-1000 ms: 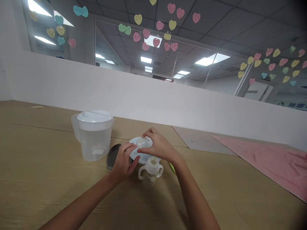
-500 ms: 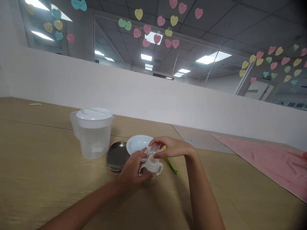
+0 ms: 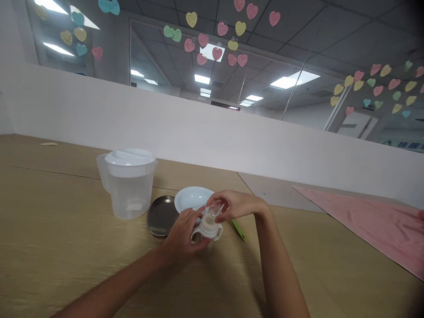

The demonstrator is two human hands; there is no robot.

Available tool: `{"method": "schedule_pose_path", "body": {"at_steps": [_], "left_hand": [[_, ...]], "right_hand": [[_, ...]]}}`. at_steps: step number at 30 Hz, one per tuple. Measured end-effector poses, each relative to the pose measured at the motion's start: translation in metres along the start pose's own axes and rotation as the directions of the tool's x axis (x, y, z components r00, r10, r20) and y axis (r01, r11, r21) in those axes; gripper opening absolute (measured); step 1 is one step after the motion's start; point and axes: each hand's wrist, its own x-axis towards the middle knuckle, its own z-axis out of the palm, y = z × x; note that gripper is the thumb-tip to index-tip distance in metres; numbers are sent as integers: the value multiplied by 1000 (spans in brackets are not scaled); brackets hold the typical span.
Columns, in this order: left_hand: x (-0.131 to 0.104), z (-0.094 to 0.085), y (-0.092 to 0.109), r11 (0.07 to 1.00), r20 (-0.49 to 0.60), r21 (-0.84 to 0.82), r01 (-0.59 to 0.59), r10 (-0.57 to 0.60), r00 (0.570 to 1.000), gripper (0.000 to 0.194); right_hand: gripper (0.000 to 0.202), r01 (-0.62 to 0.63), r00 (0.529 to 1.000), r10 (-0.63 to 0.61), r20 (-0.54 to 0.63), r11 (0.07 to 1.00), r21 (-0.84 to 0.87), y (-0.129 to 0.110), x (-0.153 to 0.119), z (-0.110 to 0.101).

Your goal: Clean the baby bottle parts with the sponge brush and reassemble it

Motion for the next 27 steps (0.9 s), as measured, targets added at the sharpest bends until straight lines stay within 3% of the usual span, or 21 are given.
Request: {"method": "schedule_pose_path", "body": {"at_steps": [8, 27], "left_hand": [[5, -6, 8, 999, 24, 46, -11, 10, 1000, 39], [0, 4, 1, 999, -56, 5, 33, -33, 998, 36]], "right_hand": [[51, -32, 999, 32, 0, 999, 22, 2, 3, 1], [54, -2, 1000, 1, 7, 999, 49, 6, 7, 1]]}}
